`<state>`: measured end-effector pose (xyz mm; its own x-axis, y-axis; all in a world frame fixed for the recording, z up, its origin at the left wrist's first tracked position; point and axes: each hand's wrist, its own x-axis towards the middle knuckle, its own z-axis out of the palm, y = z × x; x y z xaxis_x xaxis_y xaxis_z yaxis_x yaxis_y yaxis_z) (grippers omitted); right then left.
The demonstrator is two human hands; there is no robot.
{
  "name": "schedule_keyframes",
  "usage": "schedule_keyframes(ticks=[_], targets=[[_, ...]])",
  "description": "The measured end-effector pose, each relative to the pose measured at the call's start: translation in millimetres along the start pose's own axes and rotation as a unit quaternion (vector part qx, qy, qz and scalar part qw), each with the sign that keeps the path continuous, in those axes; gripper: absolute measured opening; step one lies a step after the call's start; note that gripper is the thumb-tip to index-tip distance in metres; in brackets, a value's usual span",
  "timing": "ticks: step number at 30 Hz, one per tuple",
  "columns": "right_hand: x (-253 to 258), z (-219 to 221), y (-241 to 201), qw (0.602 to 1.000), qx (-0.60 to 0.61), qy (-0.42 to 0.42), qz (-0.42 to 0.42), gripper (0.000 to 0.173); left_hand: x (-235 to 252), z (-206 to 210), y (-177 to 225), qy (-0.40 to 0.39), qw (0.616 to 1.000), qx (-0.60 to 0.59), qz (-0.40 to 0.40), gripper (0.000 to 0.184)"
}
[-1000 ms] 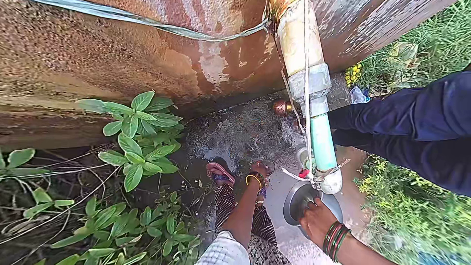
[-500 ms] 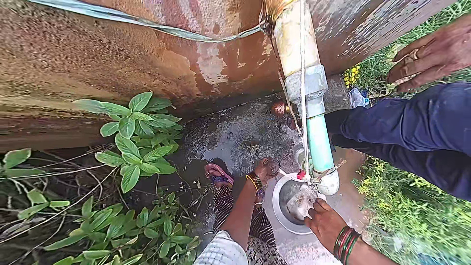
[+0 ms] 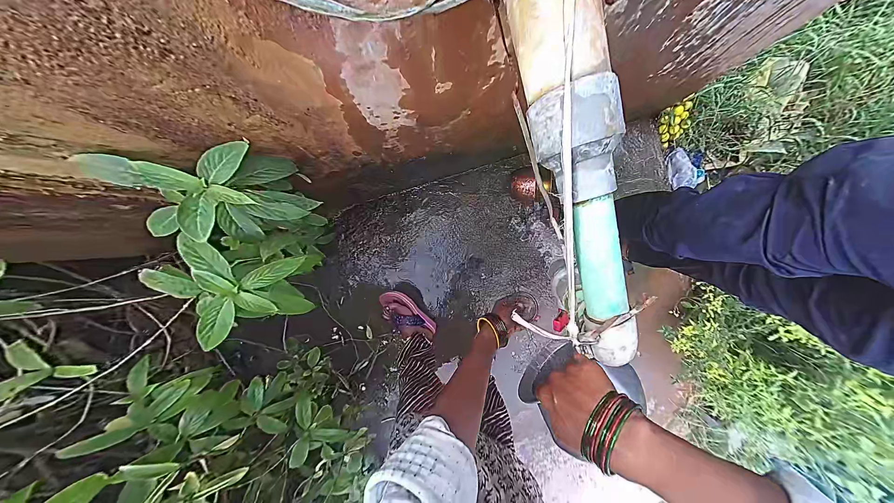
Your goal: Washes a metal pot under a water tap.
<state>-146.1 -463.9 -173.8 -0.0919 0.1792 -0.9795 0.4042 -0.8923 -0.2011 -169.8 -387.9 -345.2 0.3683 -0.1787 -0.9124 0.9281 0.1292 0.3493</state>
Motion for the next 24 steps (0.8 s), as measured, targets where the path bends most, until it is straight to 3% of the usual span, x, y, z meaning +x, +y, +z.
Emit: schedule_keyframes(ticks=[2,4,8,10,13,16,17,18,20,21,23,24], targets=[[-2,1,7,0.999,0.024,0.008,0.021,0.03,-15,10,16,0.002,0.998,0.043,-0.046,0.04],[1,9,22,0.997,0.056,0.019,0.053,0.034,-17,18,29,-0.006,0.995,0.013,-0.095,0.04],[10,36,58,0.991,0.05,0.044,0.118,0.039,82,19,-46,-0.091,0.975,-0.197,-0.056,0.031],[15,48,73,0.983,0.05,0.11,0.138,0.037,96,20,-51,-0.078,0.968,-0.23,-0.06,0.026],[21,43,88,0.978,0.051,0.128,0.159,0.039,40,25,10,-0.012,0.984,-0.166,-0.069,0.023],[25,34,91,0.973,0.071,0.131,0.175,0.042,23,31,53,0.011,0.992,-0.107,-0.069,0.032],[25,35,90,0.971,0.079,0.138,0.178,0.043,34,34,55,-0.005,0.994,-0.097,-0.049,0.037],[26,37,91,0.969,0.081,0.145,0.183,0.043,71,22,25,-0.112,0.986,-0.089,0.089,0.043],[27,45,93,0.965,0.09,0.152,0.192,0.044,106,40,19,-0.08,0.986,-0.107,0.095,0.039],[28,50,94,0.963,0.098,0.157,0.197,0.045,111,45,23,-0.063,0.988,-0.089,0.108,0.038],[30,62,96,0.961,0.114,0.158,0.198,0.048,94,32,33,-0.119,0.975,-0.024,0.187,0.045],[30,67,98,0.962,0.121,0.143,0.197,0.049,61,34,60,-0.104,0.984,0.025,0.146,0.044]])
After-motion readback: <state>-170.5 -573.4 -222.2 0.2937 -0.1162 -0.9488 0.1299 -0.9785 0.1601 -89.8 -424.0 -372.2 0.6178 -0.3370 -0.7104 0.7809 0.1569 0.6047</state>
